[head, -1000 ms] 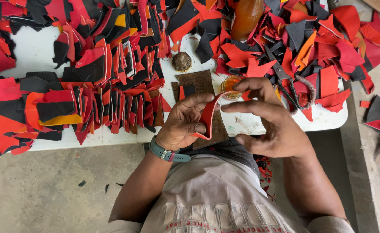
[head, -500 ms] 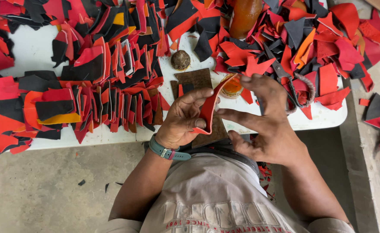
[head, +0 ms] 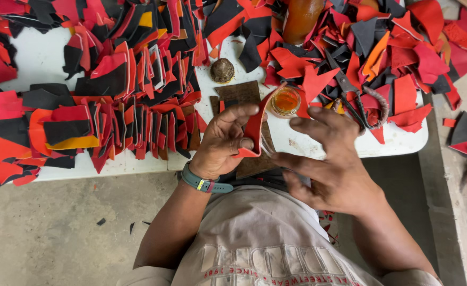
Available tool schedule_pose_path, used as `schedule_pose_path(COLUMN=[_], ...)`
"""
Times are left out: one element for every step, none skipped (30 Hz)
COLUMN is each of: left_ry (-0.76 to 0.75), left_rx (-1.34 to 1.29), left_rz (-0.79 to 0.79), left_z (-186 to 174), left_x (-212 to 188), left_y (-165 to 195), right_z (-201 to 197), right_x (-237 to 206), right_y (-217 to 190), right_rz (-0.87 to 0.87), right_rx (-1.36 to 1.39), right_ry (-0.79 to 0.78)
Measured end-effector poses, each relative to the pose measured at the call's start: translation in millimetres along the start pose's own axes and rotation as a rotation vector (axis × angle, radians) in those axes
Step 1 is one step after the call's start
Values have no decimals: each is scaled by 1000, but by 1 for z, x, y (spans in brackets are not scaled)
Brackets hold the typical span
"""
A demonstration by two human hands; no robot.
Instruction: The person assembles small red and black fabric pieces into layered units on a white table. They pick pieces, align them, apply adhesive from a small jar, press the layers together, and trim excess with scissors. Finished units are stacked on the left side of the table.
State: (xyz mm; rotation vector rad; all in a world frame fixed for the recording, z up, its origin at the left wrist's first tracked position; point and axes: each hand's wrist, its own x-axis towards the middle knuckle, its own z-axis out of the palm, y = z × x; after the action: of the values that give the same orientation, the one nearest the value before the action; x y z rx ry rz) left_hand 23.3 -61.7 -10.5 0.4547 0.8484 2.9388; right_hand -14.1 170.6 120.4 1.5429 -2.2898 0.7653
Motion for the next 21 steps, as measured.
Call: schedule_pose_path(left_ry=[6,12,16,23,25,27,15,4,-6,-10,-15,-21,-13,-2,8,18,24,34,30,28,22], left_rx=[3,3,4,3,3,5,1,-3,-8,-3,2,10,7,1,-5,9,25,44,63,79,92], left_rz=[12,23,30,19,8,-2,4,11,17,12,8,7,7,6,4,10,21,36,35,28,14], left_z=[-2,-3,-4,-4,-4,-3,-1,1,4,6,8,10,11,13,14,15,15,16,17,19,20], left_x=[0,1,1,0,0,-1,-1,-2,-2,-2,-2,-2,-1,0,0,1,1,1,0,-1,-2], left_y=[1,1,2,2,2,2,2,2,2,2,1,2,2,3,5,6,9,11,14,16,18], right_z=[0,0,1,4,7,11,15,20,22,24,25,25,24,24,23,22,20,19,21,23,24], right_x=[-2,-4,-5,-7,-7,-7,-6,-3,0,2,5,7,8,8,7,4,0,-4,-7,-10,-12], right_y=[1,1,1,1,1,1,3,5,7,10,12,14,15,15,13,11,7,4,1,-2,-4], right_rz=[16,35,58,60,60,58,60,63,66,103,138,170,132,96,62,72,76,76,123,178,240], right_rx=[63,127,188,196,201,205,114,22,-69,-55,-42,-29,27,82,138,180,219,262,385,509,628], right_ry=[29,56,85,80,76,75,59,42,25,51,76,105,95,84,73,75,78,81,109,136,166])
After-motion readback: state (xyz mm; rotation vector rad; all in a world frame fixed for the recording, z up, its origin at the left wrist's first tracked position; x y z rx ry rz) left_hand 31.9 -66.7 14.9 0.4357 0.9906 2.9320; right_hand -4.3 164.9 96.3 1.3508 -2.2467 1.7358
